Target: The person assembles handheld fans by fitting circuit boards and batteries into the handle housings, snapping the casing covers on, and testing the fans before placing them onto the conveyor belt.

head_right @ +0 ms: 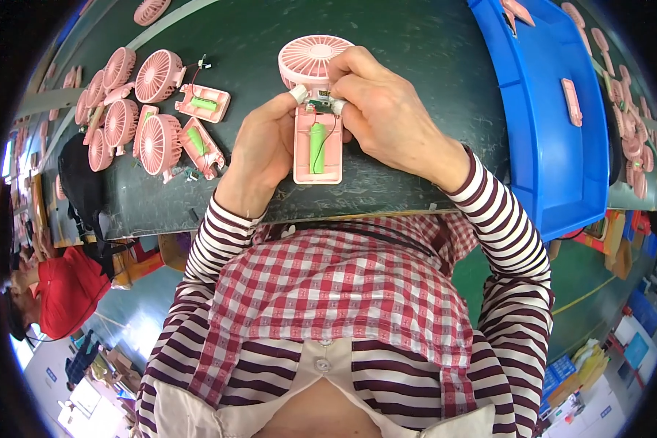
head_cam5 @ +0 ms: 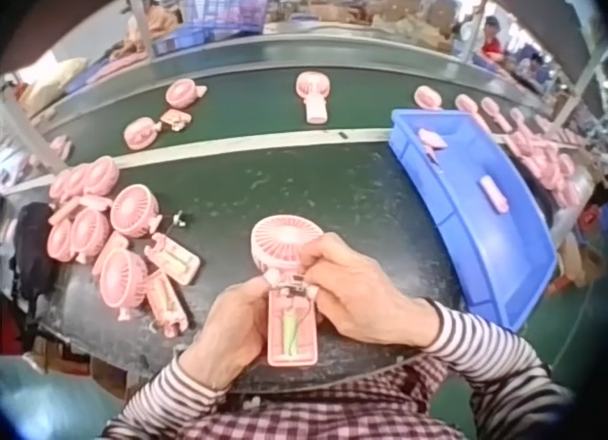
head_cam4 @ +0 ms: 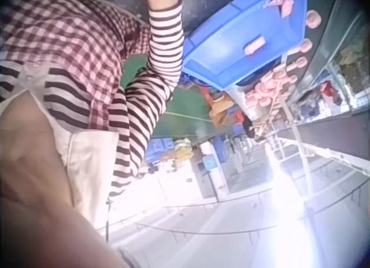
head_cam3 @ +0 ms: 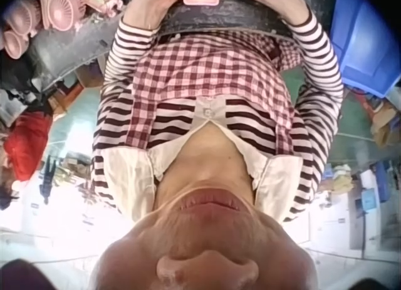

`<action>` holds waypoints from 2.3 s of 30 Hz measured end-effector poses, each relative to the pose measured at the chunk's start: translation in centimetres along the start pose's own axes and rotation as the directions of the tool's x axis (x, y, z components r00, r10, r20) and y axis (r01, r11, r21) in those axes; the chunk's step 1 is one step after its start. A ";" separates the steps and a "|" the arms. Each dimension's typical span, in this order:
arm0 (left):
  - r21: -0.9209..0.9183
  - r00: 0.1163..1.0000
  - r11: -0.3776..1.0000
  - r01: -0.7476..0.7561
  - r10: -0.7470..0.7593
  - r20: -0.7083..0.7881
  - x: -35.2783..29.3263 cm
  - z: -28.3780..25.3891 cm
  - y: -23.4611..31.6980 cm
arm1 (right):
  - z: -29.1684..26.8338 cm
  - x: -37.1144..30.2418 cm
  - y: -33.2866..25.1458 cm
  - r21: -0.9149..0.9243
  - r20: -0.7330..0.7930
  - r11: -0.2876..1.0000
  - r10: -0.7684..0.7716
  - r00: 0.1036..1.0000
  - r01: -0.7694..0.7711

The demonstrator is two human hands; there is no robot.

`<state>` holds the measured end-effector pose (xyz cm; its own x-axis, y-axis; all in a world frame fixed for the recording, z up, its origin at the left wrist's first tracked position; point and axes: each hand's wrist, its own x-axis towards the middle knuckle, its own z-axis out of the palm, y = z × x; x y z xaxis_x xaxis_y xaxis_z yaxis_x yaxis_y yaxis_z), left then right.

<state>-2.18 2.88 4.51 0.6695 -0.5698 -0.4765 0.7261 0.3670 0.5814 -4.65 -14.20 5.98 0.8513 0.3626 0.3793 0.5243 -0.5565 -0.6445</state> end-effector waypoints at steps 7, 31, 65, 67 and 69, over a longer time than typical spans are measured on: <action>-0.024 0.999 1.000 0.003 -0.004 -0.043 0.3 -0.4 -0.4 | 0.1 0.0 -0.2 -0.059 0.035 0.998 -0.010 0.999 0.012; 0.202 0.998 0.979 0.024 -0.010 -0.067 -0.7 -1.4 -0.8 | 0.7 0.0 -1.4 -0.346 0.147 0.919 -0.144 0.979 0.187; 0.232 0.986 0.971 0.055 -0.017 -0.163 0.3 -1.0 -2.4 | 2.6 -2.7 0.6 -0.218 0.016 0.964 0.159 0.987 -0.152; 0.189 0.982 0.975 0.116 -0.085 -0.167 0.4 -1.1 -2.0 | 2.6 -2.9 0.8 -0.197 0.004 0.968 0.158 0.987 -0.154; 0.146 0.992 0.985 0.095 -0.081 -0.099 0.6 -1.3 -1.8 | 2.5 -3.2 0.8 -0.172 -0.006 0.973 0.157 0.988 -0.156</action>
<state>-2.90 2.85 2.34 0.6208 -0.5219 -0.5850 0.7557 0.1999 0.6236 -7.03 -13.94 2.63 0.9232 0.2661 0.2775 0.3812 -0.7267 -0.5715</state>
